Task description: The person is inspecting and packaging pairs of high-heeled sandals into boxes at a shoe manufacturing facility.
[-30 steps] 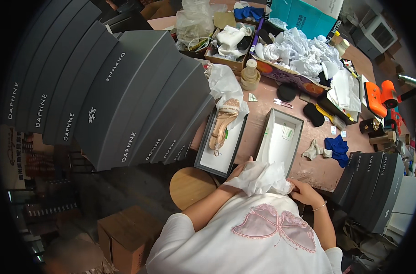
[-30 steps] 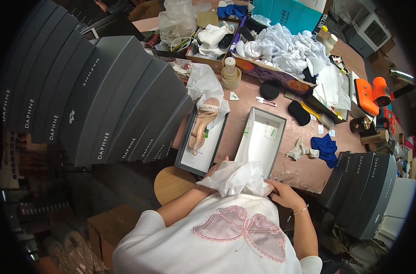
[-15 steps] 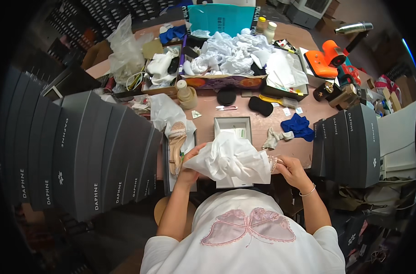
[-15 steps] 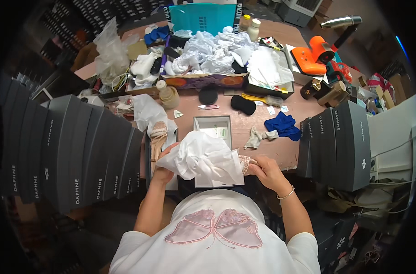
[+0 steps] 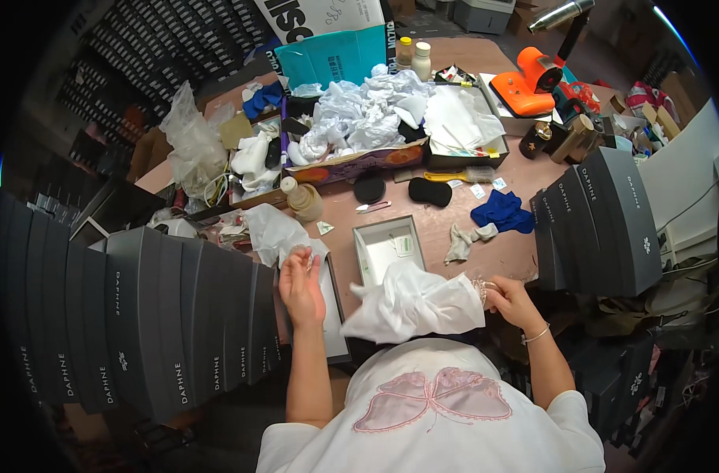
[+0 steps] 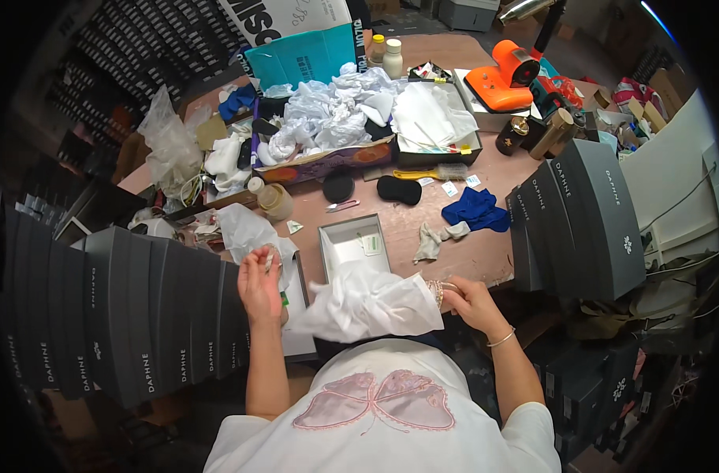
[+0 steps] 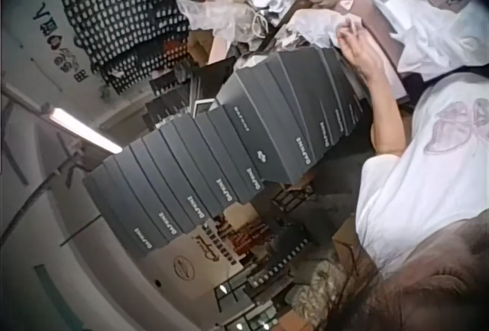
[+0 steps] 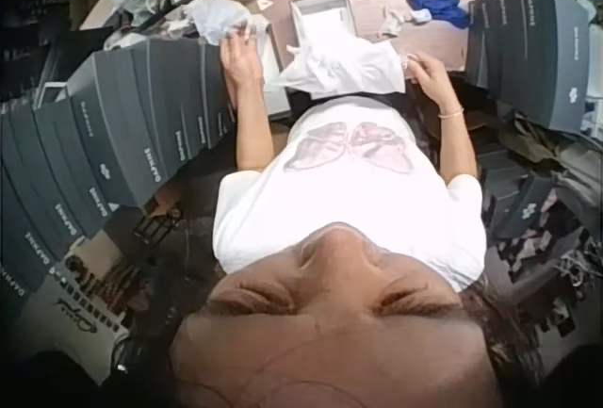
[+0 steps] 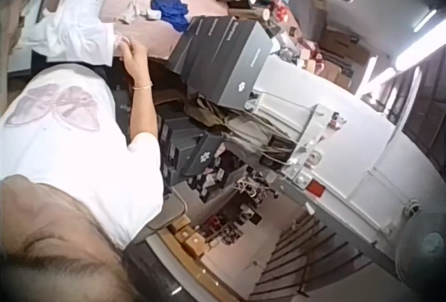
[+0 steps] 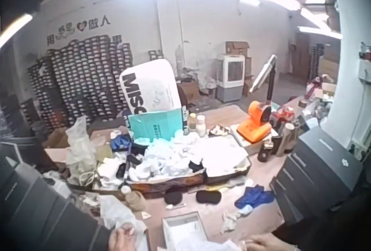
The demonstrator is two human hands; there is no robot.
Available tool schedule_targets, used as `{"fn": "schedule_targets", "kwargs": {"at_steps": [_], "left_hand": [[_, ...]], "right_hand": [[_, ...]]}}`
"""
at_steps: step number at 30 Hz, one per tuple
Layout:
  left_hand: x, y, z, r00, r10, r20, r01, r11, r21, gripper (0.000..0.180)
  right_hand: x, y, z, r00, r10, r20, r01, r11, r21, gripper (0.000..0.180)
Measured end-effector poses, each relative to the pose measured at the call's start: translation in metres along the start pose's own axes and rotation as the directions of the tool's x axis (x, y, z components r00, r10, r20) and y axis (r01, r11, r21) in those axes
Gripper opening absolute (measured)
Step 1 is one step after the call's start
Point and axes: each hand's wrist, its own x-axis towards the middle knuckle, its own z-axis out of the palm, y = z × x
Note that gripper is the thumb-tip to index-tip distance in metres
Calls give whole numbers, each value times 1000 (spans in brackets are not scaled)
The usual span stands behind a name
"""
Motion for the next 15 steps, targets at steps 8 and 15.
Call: {"fn": "schedule_targets", "kwargs": {"at_steps": [8, 15], "left_hand": [[-36, -38, 14, 873, -411, 261, 193, 785, 589, 32], [6, -14, -4, 983, -110, -148, 125, 988, 94, 33]], "right_hand": [[9, 5, 12, 999, 19, 29, -22, 994, 109, 22], [-1, 27, -16, 996, 85, -39, -74, 970, 231, 26]]}}
